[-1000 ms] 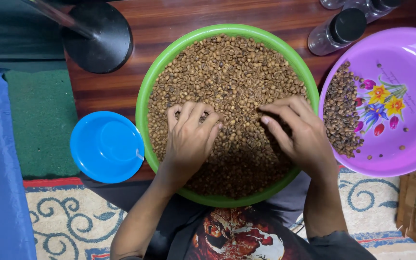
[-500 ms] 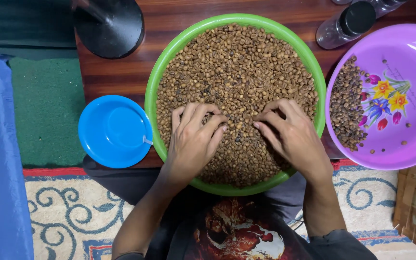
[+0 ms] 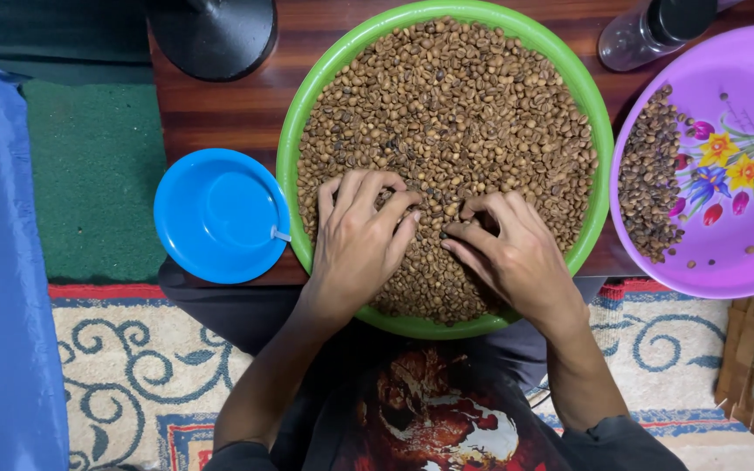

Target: The person sorts cocoa beans by hand, picking them from a large green bowl and transferring them into a purple bowl. The hands continuously sift through the beans to separate them.

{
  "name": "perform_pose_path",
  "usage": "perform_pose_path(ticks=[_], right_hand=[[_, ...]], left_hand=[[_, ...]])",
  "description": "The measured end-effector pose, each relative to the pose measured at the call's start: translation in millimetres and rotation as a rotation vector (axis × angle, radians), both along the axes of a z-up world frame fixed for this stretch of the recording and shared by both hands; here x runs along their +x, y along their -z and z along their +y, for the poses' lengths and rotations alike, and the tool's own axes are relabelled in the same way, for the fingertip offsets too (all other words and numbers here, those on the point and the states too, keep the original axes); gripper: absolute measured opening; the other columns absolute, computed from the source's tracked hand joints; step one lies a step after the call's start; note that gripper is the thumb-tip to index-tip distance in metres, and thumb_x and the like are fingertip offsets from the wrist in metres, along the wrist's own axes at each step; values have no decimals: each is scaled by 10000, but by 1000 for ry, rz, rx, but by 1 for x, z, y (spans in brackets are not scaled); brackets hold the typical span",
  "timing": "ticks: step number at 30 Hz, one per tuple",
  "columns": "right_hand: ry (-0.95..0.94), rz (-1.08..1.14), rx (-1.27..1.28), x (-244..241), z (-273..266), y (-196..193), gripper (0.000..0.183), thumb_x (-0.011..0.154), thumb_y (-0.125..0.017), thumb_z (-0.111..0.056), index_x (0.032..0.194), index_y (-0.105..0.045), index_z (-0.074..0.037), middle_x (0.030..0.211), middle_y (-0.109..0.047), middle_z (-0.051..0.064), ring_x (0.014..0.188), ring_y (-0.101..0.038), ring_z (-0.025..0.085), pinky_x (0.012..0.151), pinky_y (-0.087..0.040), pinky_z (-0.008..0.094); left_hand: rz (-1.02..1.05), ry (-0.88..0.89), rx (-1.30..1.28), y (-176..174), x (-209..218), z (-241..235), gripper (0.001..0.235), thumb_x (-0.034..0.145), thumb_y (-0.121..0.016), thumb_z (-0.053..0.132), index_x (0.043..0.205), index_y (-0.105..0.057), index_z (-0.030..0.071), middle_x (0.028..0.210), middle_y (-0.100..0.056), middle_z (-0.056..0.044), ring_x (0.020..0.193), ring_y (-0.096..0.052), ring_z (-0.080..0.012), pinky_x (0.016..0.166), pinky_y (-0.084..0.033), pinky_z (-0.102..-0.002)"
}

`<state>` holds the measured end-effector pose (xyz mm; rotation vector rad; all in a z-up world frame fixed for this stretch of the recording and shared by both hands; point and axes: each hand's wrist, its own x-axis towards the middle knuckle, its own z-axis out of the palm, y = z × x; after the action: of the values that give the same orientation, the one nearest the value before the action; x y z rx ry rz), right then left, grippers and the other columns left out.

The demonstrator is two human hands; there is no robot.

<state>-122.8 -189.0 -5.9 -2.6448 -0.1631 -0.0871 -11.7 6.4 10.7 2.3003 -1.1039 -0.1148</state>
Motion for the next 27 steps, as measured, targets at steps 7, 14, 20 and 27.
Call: perform_pose_path(ticks=[7, 14, 20, 27], right_hand=[[45, -7, 0, -2, 0, 6, 171, 1029, -640, -228, 1121, -708, -102, 1119, -577, 106, 934, -550, 276, 787, -514, 424], [141, -103, 76, -1, -12, -4, 188, 1022, -692, -219, 1149, -688, -81, 1172, -580, 132, 1007, -577, 344, 851, -513, 484], [177, -180, 151, 0, -24, -1, 170, 1007, -740, -188, 1125, -712, -70, 1128, -596, 138, 1025, -610, 361, 884, -518, 496], [182, -210, 230, -2, -27, 3, 142, 984, -758, -121, 1104, -726, -52, 1070, -616, 150, 990, -640, 377, 864, -535, 503]], left_hand=[[-6, 6, -36, 5, -1, 1, 145, 1004, -639, 174, 1059, -749, 98, 1093, -601, -72, 1140, -542, -253, 969, -380, -490], [-26, 4, -11, 4, 5, -14, 132, 961, -658, 65, 1024, -774, 67, 1085, -587, -95, 1142, -508, -270, 988, -386, -514], [-69, 61, 86, 3, 12, -27, 175, 881, -694, 7, 1030, -777, 48, 1102, -562, -114, 1168, -483, -301, 1013, -373, -566], [-98, 64, 116, 16, 12, -31, 106, 886, -727, 13, 969, -787, 40, 1084, -565, -110, 1148, -494, -299, 999, -370, -568]])
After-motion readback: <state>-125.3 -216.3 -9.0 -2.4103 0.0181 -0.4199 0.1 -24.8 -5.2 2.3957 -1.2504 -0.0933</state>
